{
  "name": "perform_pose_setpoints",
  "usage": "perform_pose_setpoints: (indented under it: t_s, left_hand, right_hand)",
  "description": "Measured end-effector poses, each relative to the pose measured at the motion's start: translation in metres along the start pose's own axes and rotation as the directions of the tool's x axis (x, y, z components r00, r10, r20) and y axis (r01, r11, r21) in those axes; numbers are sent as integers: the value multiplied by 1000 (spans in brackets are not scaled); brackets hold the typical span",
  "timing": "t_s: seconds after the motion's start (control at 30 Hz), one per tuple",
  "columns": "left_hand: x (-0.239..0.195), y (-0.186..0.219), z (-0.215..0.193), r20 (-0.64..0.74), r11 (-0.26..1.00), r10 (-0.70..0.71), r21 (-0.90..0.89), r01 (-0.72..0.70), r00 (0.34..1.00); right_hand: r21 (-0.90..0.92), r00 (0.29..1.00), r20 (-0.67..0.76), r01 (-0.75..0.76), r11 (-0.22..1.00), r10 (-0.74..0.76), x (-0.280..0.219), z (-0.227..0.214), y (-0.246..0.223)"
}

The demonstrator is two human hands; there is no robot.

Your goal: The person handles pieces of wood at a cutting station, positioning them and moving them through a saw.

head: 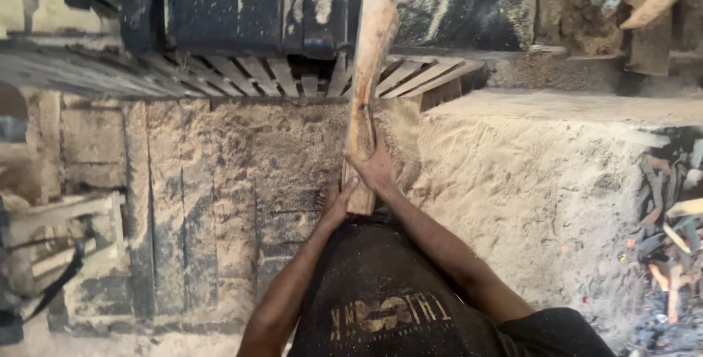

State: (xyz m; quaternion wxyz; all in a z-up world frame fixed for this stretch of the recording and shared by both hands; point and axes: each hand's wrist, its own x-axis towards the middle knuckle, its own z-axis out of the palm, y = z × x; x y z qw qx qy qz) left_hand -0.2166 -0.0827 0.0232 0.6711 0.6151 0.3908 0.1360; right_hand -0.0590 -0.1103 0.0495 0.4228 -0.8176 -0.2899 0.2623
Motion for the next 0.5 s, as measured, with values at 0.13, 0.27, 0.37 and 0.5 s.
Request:
perform_pose_setpoints:
  t_s: [0.13, 0.27, 0.37, 0.5]
  left_hand:
    - [34, 32, -5, -53, 907, -379, -222, 359, 924]
    - [84, 59, 5, -115, 880, -350, -381, 284, 930]
    - [117, 66, 8, -187, 884, -380, -361, 296, 906]
    - [148, 66, 9, -274, 931, -243, -337, 144, 931]
  right_hand:
    - [-11, 983, 92, -158, 987, 158, 42, -5, -45]
    - [-283, 981, 79, -149, 947, 178, 100, 1, -57]
    - [-335, 995, 86, -23, 942, 55, 151, 7, -42]
    - [-333, 998, 44, 65, 941, -54, 183, 21, -12]
